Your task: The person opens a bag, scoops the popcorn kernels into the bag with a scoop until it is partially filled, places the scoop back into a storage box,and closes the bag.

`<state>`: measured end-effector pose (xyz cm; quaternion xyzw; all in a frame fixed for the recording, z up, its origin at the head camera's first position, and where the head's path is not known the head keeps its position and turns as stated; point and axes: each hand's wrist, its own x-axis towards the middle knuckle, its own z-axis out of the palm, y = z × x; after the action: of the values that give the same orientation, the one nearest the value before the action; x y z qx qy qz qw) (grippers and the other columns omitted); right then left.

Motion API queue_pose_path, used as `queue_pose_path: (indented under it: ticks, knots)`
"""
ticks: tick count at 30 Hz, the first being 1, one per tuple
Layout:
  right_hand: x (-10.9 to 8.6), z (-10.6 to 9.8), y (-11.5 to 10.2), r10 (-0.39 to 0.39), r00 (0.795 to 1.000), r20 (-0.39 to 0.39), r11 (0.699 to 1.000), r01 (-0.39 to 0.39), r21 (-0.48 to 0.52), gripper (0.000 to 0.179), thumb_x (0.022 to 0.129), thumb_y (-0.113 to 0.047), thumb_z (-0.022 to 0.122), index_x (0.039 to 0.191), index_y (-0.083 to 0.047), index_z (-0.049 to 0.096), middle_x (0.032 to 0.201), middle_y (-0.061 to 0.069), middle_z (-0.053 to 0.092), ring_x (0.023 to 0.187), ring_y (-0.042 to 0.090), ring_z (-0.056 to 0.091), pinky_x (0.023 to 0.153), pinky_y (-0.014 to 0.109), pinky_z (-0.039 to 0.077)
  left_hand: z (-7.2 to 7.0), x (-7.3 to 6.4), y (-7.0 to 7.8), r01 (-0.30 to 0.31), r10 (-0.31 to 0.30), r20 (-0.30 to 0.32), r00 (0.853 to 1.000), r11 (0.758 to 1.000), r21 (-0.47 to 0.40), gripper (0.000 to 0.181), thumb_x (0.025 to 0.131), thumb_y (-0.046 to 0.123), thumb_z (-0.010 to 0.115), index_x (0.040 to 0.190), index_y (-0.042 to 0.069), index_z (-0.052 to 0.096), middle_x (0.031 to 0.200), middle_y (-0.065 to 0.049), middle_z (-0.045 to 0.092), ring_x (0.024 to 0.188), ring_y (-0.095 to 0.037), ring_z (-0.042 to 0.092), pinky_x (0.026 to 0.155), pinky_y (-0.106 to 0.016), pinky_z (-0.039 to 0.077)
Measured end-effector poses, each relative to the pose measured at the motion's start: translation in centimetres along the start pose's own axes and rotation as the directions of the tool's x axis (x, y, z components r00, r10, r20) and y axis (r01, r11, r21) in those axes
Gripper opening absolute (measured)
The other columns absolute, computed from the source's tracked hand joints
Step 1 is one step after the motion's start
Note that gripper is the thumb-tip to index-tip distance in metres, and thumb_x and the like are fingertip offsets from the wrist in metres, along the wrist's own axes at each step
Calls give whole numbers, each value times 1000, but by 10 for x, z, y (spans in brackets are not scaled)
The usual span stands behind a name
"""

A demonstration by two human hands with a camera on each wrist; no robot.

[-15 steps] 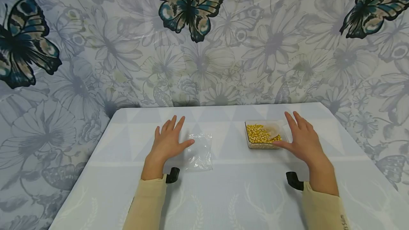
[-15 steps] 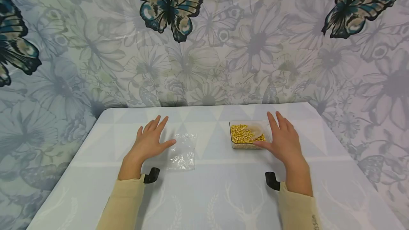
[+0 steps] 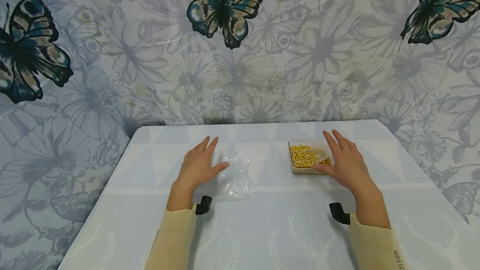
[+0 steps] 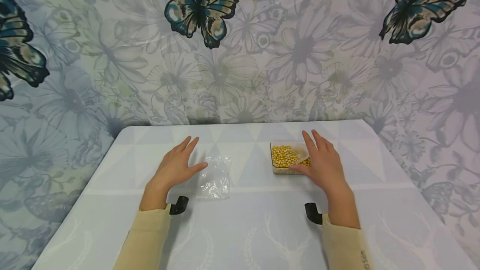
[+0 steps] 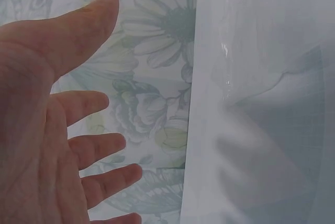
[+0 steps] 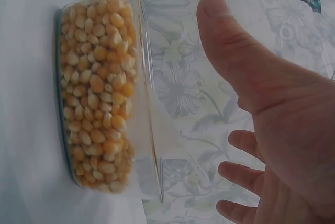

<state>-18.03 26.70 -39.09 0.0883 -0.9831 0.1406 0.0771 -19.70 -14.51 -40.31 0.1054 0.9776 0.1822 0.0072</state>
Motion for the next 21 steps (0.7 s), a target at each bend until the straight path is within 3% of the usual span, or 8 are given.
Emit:
queue_pose_path:
  ticks: [6, 15, 21]
  knots:
    - [2, 5, -9, -25, 1000, 19, 1000, 24, 11, 108, 79, -47, 81, 161, -13, 19, 162, 27, 22, 139, 57, 27, 102, 75, 31, 0, 1, 0, 8, -8, 10, 1000, 1000, -16, 87, 91, 56, 64, 160, 18, 27, 164, -18, 28, 140, -46, 42, 105, -64, 40]
    - [4, 11, -20, -68, 998, 7, 998, 68, 14, 104, 80, -49, 79, 160, -14, 22, 161, 24, 26, 139, 53, 29, 104, 72, 32, -1, 1, 2, 37, -36, 51, 998, 999, -28, 86, 92, 58, 62, 160, 20, 26, 160, -17, 36, 137, -41, 47, 96, -61, 48]
    - [5, 18, -33, -101, 995, -2, 995, 101, 9, 98, 81, -46, 80, 158, -11, 29, 156, 24, 34, 137, 51, 34, 106, 68, 34, 1, 2, 4, 61, -51, 88, 995, 991, -117, 82, 94, 54, 62, 158, 15, 30, 156, -18, 41, 140, -37, 46, 105, -58, 44]
